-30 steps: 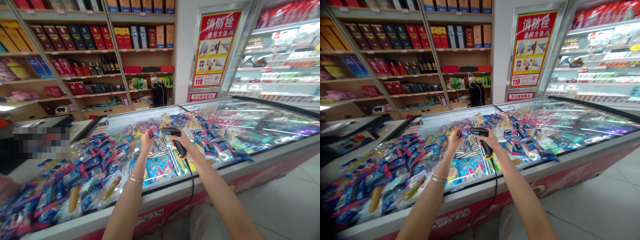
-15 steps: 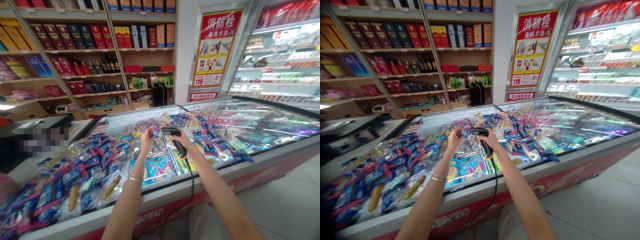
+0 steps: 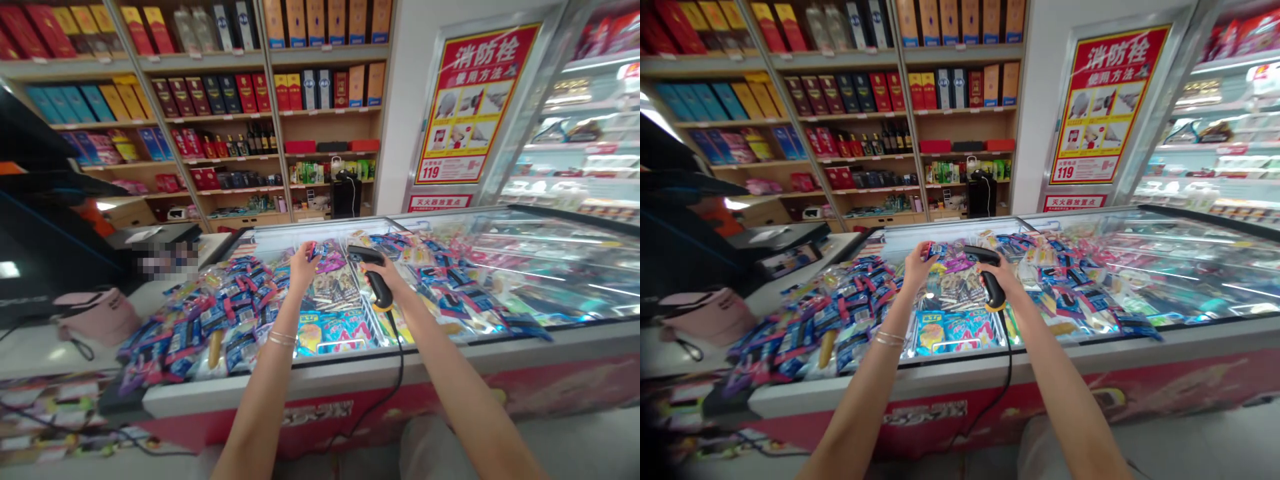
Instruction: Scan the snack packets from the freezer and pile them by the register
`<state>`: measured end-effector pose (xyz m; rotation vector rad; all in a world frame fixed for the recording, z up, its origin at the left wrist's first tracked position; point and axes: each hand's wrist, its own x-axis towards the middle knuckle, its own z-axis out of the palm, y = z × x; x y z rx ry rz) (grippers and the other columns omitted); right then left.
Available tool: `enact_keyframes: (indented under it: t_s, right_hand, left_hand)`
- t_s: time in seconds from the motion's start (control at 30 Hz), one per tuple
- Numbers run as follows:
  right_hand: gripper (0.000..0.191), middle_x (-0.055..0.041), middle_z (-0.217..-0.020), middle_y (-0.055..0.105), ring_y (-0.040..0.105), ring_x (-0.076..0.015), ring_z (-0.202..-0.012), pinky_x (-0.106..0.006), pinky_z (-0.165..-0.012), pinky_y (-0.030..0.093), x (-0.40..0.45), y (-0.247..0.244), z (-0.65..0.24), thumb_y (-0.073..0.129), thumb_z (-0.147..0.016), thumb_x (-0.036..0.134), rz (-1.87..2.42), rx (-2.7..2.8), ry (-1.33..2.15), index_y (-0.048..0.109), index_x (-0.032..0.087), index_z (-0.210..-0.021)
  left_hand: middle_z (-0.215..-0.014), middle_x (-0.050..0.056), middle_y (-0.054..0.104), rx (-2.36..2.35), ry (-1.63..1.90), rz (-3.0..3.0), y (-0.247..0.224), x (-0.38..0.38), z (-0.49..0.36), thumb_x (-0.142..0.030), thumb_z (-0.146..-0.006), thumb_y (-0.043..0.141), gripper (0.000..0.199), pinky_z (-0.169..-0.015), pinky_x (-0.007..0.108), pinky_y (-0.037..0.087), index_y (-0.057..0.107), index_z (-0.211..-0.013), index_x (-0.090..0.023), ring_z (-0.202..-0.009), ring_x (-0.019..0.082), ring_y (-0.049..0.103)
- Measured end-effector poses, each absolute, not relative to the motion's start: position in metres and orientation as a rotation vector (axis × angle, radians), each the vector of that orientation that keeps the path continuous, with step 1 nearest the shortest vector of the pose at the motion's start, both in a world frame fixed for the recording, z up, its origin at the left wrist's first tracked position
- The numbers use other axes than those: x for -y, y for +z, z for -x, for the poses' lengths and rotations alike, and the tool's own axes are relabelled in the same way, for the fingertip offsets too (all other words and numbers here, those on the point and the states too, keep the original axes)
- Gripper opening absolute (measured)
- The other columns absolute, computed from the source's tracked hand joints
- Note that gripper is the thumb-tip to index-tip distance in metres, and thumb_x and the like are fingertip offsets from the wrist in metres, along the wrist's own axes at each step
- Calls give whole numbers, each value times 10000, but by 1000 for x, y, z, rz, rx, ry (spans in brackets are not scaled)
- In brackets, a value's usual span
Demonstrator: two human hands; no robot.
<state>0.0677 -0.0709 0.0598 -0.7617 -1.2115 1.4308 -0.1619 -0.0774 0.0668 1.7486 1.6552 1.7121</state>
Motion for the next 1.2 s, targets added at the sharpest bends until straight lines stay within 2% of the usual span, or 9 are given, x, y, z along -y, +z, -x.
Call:
enact_keyframes:
  t_s: [0.2, 0.33, 0.4, 0.5, 0.6, 0.73, 0.9, 1.2]
  right_hand:
    - [416, 51, -553, 603, 553, -116, -404, -220, -380, 448, 79, 62, 16, 793, -550, 276, 677, 1259, 1562, 511, 213, -849]
    - [420, 43, -574, 620, 554, -113, -406, -216, -384, 450, 85, 62, 72, 797, -548, 272, 590, 1264, 1698, 523, 211, -860]
    - [404, 28, -589, 635, 553, -109, -407, -212, -380, 446, 90, 57, 95, 796, -540, 275, 562, 1244, 1757, 545, 198, -847]
    - [360, 8, -592, 648, 553, -104, -412, -206, -379, 447, 98, 40, 121, 795, -537, 280, 587, 1175, 1807, 580, 175, -807]
    - [338, 3, -571, 639, 559, -112, -420, -215, -383, 456, 103, 18, 134, 803, -542, 286, 616, 1152, 1886, 597, 168, -783]
    - [356, -8, -616, 657, 567, -118, -427, -221, -379, 454, 102, 2, 134, 811, -562, 288, 636, 1131, 1935, 600, 171, -823]
    - [327, 4, -600, 644, 564, -108, -438, -201, -386, 454, 97, -1, 130, 804, -590, 285, 640, 1091, 1948, 594, 181, -819]
    - [296, -29, -637, 672, 561, -106, -439, -209, -389, 459, 96, -2, 131, 807, -561, 285, 631, 1076, 1960, 627, 161, -761]
  left_hand:
    - [-964, 36, 711, -1899, 1793, -1613, 84, 113, 272, -168, -696, 652, 326, -870, 316, 526, 615, -1020, -183, -894, 161, 664]
    - [-1020, 70, 702, -2066, 1766, -1345, 83, 128, 339, -216, -750, 624, 409, -739, 286, 554, 568, -1151, -160, -833, 159, 671]
    - [-1021, 83, 703, -2251, 1680, -1308, 81, 136, 358, -244, -797, 588, 436, -721, 295, 544, 541, -1222, -161, -818, 176, 674]
    - [-1074, 147, 689, -2764, 1372, -1334, 74, 146, 367, -321, -845, 552, 468, -853, 389, 496, 539, -1279, -145, -996, 276, 639]
    - [-1275, 203, 598, -3105, 1183, -1302, 63, 151, 362, -405, -887, 487, 481, -979, 486, 399, 577, -1259, -112, -1188, 356, 519]
    - [-1333, 183, 567, -3116, 1186, -1366, 55, 153, 359, -447, -940, 367, 490, -1026, 491, 353, 633, -1200, -127, -1207, 335, 510]
    - [-1207, 181, 640, -3041, 1075, -1437, 55, 156, 362, -375, -918, 422, 421, -958, 443, 416, 634, -1179, -121, -1105, 313, 577]
    - [-1132, 188, 659, -3025, 1078, -1399, 50, 156, 362, -345, -907, 413, 413, -913, 423, 449, 614, -1186, -117, -1126, 319, 559]
